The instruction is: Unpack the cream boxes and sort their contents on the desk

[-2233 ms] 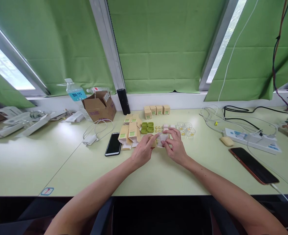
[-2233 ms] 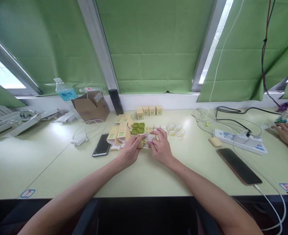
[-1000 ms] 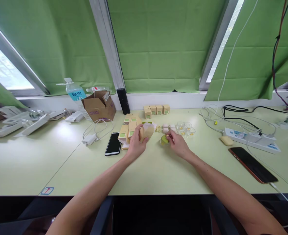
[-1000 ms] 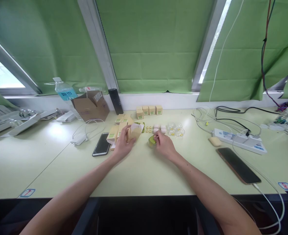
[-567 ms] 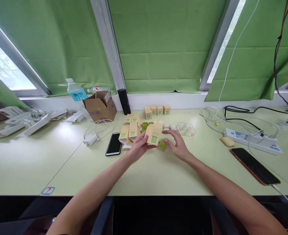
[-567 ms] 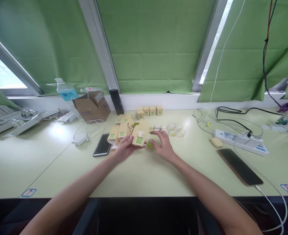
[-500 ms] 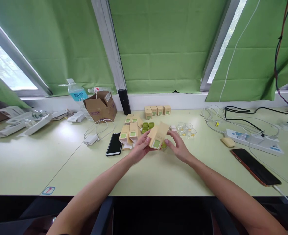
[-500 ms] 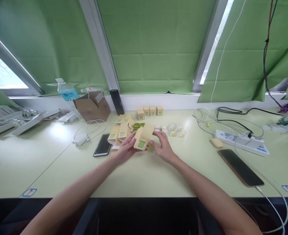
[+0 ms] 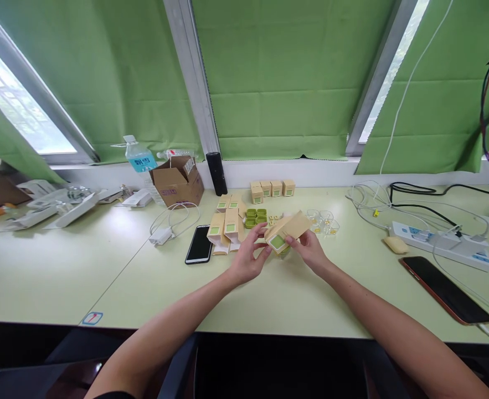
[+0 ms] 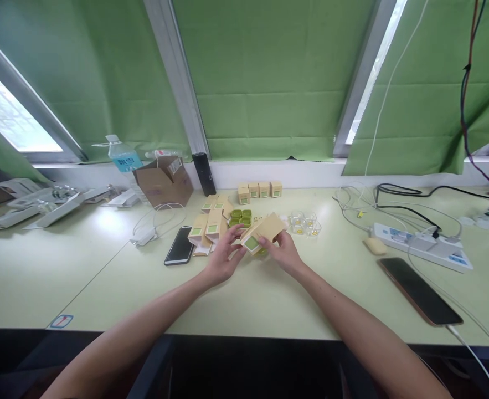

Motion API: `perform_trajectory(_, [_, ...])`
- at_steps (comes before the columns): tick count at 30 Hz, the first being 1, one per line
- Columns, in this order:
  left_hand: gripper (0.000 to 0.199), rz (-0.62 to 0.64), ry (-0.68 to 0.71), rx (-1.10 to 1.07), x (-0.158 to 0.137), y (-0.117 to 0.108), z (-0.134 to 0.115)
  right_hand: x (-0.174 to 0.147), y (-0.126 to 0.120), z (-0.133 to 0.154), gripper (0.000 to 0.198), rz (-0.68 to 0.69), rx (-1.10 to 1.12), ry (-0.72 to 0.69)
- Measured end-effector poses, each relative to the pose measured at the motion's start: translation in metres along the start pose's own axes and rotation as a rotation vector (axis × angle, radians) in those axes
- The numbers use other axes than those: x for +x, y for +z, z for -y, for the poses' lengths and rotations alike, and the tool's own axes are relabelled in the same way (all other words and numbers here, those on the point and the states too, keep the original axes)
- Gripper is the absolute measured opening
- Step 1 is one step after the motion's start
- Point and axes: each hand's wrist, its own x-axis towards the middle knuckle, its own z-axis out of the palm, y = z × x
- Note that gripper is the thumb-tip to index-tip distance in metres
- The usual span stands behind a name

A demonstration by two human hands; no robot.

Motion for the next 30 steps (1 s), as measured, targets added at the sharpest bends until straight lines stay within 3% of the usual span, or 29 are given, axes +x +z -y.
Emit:
perform_trajectory(4, [0.046,0.031,0.006,0.003,0.000,0.002,0.000,0.002,0.000,-0.008,0.060,-0.024,-0.034,-0.013])
perform_trajectory(14, [0.046,0.031,0.029,-0.154,0.002,0.001,0.007,-0.004,0.004,-0.009,0.057,-0.012,-0.007,-0.095])
perform_trajectory(30, [0.042,0.024,-0.056,-0.201,0.006,0.000,0.004,-0.004,0.009,-0.004,0.059,0.006,-0.024,-0.072])
